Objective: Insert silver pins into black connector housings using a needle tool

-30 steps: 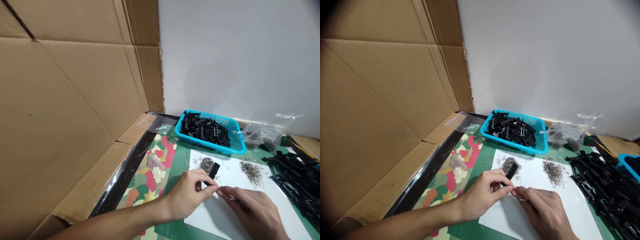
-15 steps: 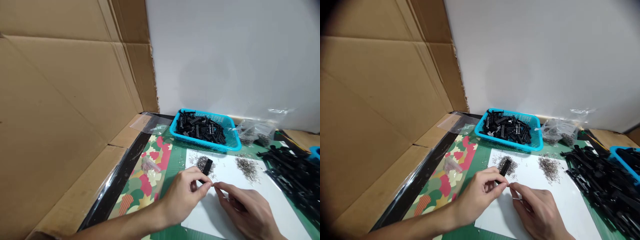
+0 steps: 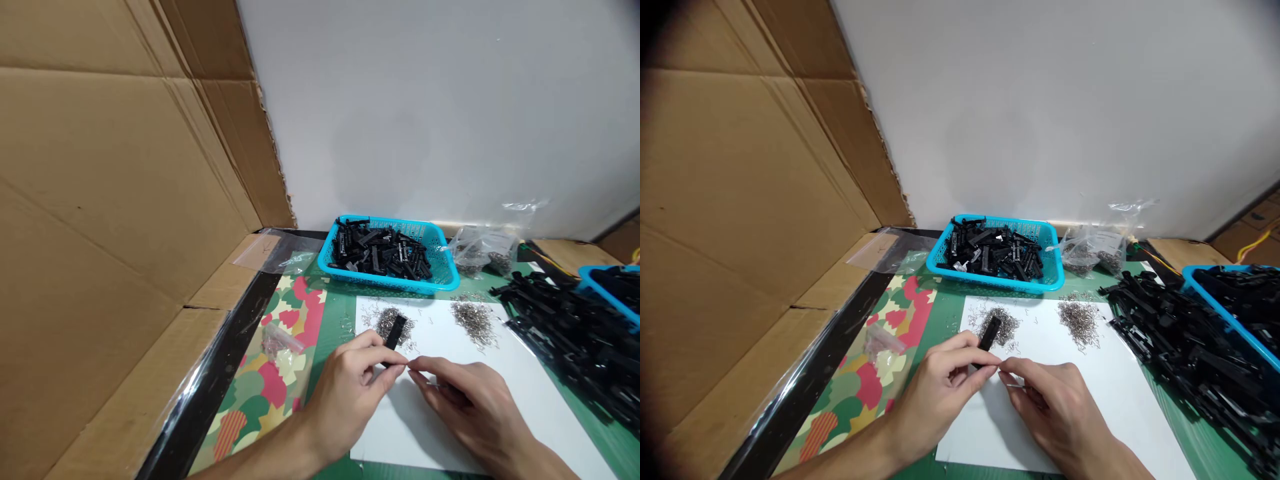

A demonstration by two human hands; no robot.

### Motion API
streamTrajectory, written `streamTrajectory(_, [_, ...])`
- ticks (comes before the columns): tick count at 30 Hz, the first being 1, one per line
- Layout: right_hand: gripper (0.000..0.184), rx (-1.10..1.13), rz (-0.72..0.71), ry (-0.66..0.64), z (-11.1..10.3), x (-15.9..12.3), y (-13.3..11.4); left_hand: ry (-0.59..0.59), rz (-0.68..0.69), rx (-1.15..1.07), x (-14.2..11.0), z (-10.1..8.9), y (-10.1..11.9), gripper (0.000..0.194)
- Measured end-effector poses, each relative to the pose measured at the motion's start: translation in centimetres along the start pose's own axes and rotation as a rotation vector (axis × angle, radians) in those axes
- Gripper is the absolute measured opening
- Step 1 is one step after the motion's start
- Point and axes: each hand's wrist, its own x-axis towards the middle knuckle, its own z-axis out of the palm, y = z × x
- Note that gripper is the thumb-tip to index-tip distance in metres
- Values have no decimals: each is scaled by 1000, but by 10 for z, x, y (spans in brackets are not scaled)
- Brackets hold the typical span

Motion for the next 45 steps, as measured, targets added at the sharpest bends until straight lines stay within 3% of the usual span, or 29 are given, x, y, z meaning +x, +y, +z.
streamTrajectory(5, [17, -18, -24, 23, -2, 1, -2, -52, 0, -10, 0, -2, 3, 23])
streamTrajectory(10, [14, -85, 6, 159, -9, 4, -5, -66, 39, -81, -4, -7, 11, 36])
streamTrajectory(14, [12, -101, 3, 235, -12, 6, -7, -63, -50, -300, -4, -3, 4, 27])
streamTrajectory(18, [18, -83, -47, 240, -12, 7, -9, -83, -105, -615, -2, 3, -3, 55])
streamTrajectory(21, [21, -61, -77, 215, -14, 6, -11, -103, -137, -642, 0, 3, -2, 75])
streamTrajectory(29, [18, -2, -168, 87, -17, 6, -10, -97, -121, -441, 0, 2, 1, 47])
streamTrajectory(45, [20, -9, -218, 36, -19, 4, -6, -89, -93, -390, 3, 1, 5, 43])
